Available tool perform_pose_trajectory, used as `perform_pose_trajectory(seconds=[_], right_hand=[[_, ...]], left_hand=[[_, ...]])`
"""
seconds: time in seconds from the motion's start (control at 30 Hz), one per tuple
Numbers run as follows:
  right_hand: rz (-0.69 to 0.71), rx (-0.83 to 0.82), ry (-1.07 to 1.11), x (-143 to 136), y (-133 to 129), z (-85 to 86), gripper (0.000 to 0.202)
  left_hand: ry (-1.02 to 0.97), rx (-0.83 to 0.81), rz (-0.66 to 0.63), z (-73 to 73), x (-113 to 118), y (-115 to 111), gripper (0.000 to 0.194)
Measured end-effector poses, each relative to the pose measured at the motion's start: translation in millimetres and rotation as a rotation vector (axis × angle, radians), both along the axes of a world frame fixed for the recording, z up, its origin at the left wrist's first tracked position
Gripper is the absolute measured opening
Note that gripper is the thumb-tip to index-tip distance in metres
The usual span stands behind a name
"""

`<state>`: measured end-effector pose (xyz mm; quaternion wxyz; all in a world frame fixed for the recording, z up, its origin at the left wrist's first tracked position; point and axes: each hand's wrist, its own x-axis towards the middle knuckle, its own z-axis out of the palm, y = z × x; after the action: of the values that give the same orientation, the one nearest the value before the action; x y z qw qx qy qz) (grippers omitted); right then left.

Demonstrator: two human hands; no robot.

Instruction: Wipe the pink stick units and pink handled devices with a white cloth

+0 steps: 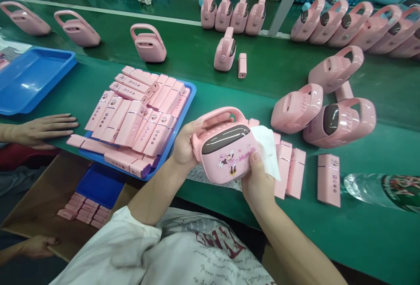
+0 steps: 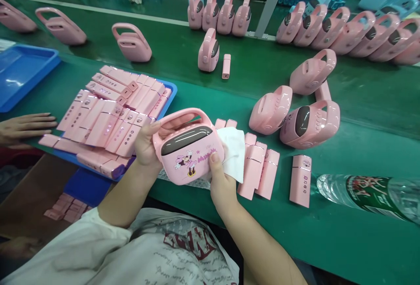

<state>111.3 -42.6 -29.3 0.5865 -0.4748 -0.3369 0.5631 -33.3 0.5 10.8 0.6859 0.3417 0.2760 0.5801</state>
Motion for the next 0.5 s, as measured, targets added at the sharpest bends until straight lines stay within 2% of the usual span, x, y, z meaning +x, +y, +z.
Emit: perform_pose_trajectory(seconds=[0.23, 0.37, 0.5], right_hand=[[-0.109, 0.044, -0.074, -2, 6, 0.1, 0.063], [-0.292, 0.141, -0.139, -2, 6, -1.6, 0.055], [-0.454, 0.236, -0.164, -2, 6, -1.2, 0.056]], left_hand=[[-0.039, -0.108, 0.003, 4.3, 5, 0, 0.040], [-0.083, -0.231, -0.027, -1.1, 6, 6, 0.038], [-0.222, -0.409, -0.076, -2.6, 11, 9, 0.049]])
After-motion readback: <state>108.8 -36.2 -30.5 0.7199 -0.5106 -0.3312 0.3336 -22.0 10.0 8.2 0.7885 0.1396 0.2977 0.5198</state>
